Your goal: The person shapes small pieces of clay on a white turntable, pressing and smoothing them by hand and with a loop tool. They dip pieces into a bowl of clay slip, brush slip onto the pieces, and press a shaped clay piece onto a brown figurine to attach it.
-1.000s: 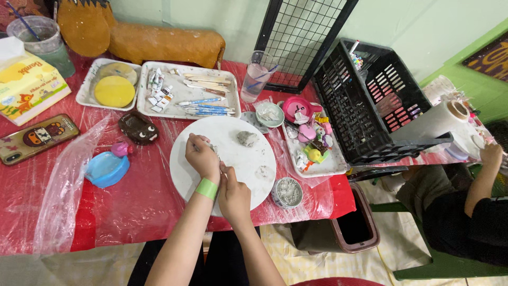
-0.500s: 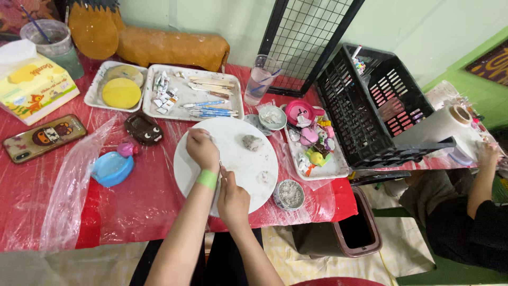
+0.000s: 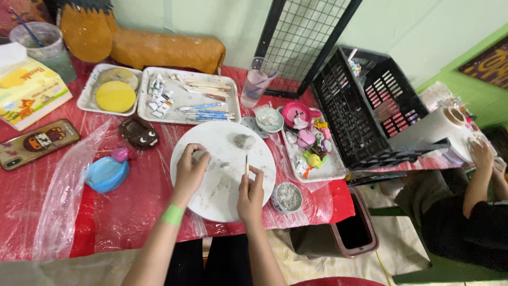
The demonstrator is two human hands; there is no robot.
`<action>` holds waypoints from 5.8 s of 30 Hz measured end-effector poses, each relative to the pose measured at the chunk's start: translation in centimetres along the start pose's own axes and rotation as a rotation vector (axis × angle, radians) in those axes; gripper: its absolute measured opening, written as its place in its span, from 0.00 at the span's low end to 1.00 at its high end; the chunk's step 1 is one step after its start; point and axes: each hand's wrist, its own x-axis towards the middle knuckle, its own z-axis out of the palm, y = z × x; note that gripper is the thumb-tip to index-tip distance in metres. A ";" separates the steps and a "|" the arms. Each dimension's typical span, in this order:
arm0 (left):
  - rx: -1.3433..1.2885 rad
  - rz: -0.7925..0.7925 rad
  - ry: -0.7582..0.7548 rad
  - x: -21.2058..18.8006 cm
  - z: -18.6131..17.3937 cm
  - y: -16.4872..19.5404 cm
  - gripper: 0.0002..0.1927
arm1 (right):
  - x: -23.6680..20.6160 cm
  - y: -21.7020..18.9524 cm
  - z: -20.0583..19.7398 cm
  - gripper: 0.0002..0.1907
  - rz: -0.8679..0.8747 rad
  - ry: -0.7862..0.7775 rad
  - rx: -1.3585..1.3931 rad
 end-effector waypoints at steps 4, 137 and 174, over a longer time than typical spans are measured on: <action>0.100 0.061 -0.048 -1.3 -1.7 -0.3 0.09 | 2.0 -2.2 -0.8 0.12 -0.427 0.136 -0.541; 0.689 0.393 -0.159 -3.3 -3.0 2.1 0.20 | 2.5 -1.2 -3.3 0.14 -0.747 -0.301 -0.828; 0.739 0.369 -0.204 -3.4 -2.5 3.2 0.19 | 1.4 1.0 -3.5 0.16 -0.649 -0.346 -0.947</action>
